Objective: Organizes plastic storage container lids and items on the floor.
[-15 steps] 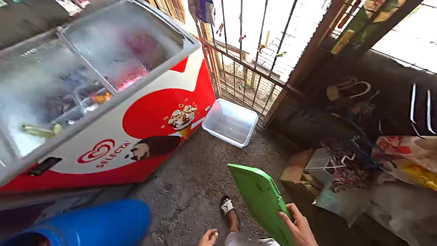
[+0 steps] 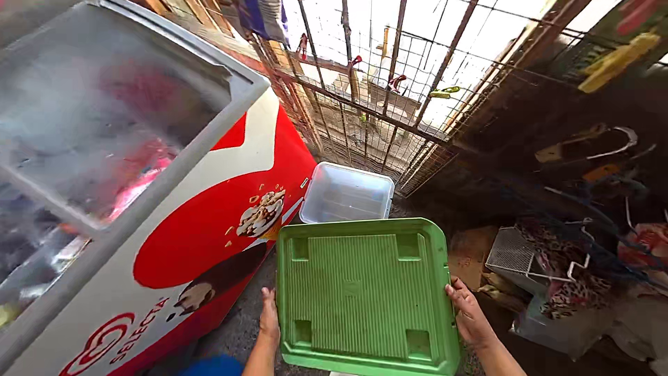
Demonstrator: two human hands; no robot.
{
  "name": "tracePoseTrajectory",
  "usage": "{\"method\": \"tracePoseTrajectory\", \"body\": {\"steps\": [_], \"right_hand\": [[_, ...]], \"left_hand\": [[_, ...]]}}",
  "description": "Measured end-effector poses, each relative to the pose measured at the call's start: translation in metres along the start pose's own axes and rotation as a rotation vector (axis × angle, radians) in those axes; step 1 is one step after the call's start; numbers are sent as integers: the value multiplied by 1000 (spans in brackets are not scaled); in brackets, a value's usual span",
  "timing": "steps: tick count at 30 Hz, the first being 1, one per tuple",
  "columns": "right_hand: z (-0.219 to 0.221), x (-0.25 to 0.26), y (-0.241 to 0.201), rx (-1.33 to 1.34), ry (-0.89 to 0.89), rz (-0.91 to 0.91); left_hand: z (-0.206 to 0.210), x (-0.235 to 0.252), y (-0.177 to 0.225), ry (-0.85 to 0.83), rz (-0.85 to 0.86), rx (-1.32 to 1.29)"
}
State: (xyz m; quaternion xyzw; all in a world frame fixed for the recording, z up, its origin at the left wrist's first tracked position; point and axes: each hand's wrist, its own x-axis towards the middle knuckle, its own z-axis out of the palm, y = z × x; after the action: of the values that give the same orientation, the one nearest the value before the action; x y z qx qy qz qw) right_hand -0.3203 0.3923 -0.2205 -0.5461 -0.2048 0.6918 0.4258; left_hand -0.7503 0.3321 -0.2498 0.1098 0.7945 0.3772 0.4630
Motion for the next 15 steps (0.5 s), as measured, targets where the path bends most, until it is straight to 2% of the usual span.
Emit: {"method": "tracePoseTrajectory", "body": {"steps": [3,7,12,15], "right_hand": [[12,60,4,-80,116,37],[33,145,28,-360,256,60],[39,242,73,-678,394,196],[39,292,103,-648,472,229]], "left_hand": [[17,51,19,-1,-64,-33],[49,119,37,22,-78,33],[87,216,57,-78,-37,285],[107,285,64,-160,-11,450]]}}
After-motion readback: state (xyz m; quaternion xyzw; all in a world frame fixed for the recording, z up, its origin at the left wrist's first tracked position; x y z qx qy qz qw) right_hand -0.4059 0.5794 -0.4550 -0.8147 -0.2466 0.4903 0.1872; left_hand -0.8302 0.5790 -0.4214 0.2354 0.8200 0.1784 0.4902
